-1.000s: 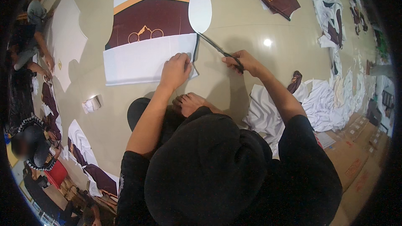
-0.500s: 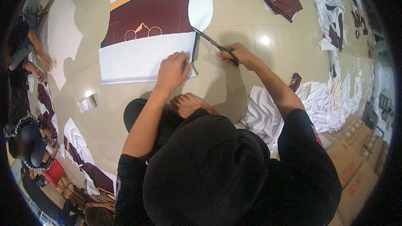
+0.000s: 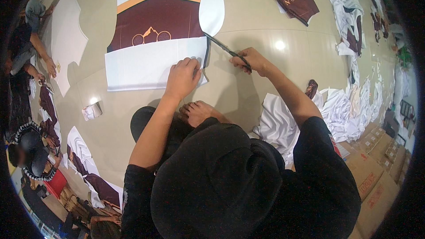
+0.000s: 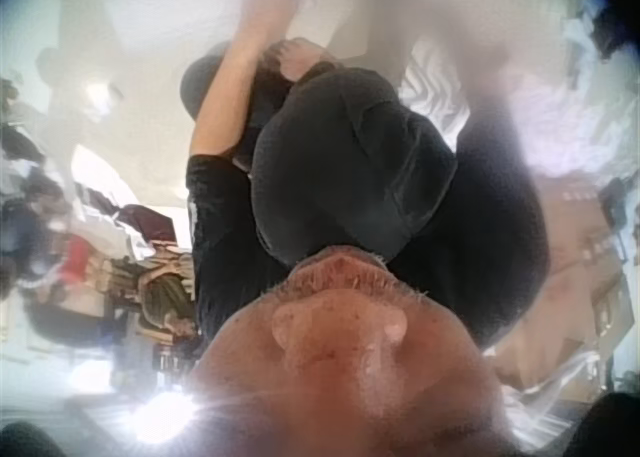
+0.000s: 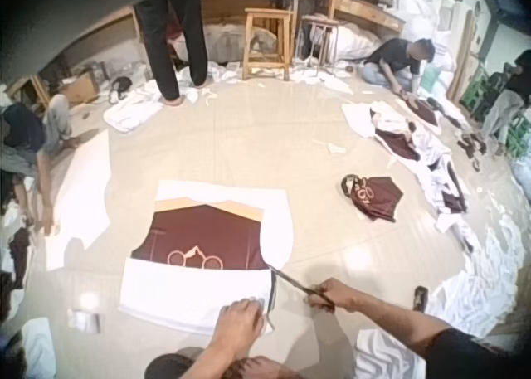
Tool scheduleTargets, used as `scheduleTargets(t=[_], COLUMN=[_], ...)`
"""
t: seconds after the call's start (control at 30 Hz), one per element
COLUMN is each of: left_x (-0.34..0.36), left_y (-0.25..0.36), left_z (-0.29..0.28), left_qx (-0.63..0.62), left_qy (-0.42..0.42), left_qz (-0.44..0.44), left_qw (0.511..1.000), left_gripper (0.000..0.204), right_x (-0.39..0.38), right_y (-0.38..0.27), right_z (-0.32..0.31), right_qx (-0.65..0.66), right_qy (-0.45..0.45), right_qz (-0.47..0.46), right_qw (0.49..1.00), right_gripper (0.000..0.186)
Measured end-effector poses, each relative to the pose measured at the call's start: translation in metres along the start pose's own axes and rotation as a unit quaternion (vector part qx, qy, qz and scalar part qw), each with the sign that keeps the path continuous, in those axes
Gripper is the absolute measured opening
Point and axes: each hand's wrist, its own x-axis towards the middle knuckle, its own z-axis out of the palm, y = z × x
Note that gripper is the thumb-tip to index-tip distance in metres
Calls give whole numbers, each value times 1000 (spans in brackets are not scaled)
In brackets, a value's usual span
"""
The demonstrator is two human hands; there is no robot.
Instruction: The person sits on the floor and uses scissors to cut a maroon and white fabric piece along a paper template. They trim the edges, adjust the fabric layers, and continue cutting around the pattern to separate the shaped piece from the surrounding material.
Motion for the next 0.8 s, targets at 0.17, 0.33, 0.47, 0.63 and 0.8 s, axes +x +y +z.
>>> scheduleTargets(t=[0.17, 0.33, 0.47, 0.63, 0.8], left_x=[0, 0, -1, -1, -1], left_y=[1, 1, 1, -1, -1], left_z=[-1, -2, -3, 0, -1], left_qx=[8, 11, 11, 12, 14], left_qy=[1, 1, 9, 12, 6], left_qz=[2, 2, 2, 3, -2], left_qw=[1000, 1000, 1000, 1000, 1000], left_gripper=[15, 15, 15, 15, 15], right_x=[1, 2, 0, -4, -3], right_y=[5, 7, 5, 0, 0], right_z=[-1, -2, -1, -1, -2], right_qx=[-3, -5, -14, -14, -32], right_qy=[8, 7, 10, 13, 21], right_qz=[0, -5, -6, -11, -1], right_qw=[1000, 1000, 1000, 1000, 999], right_gripper=[35, 34, 32, 29, 26])
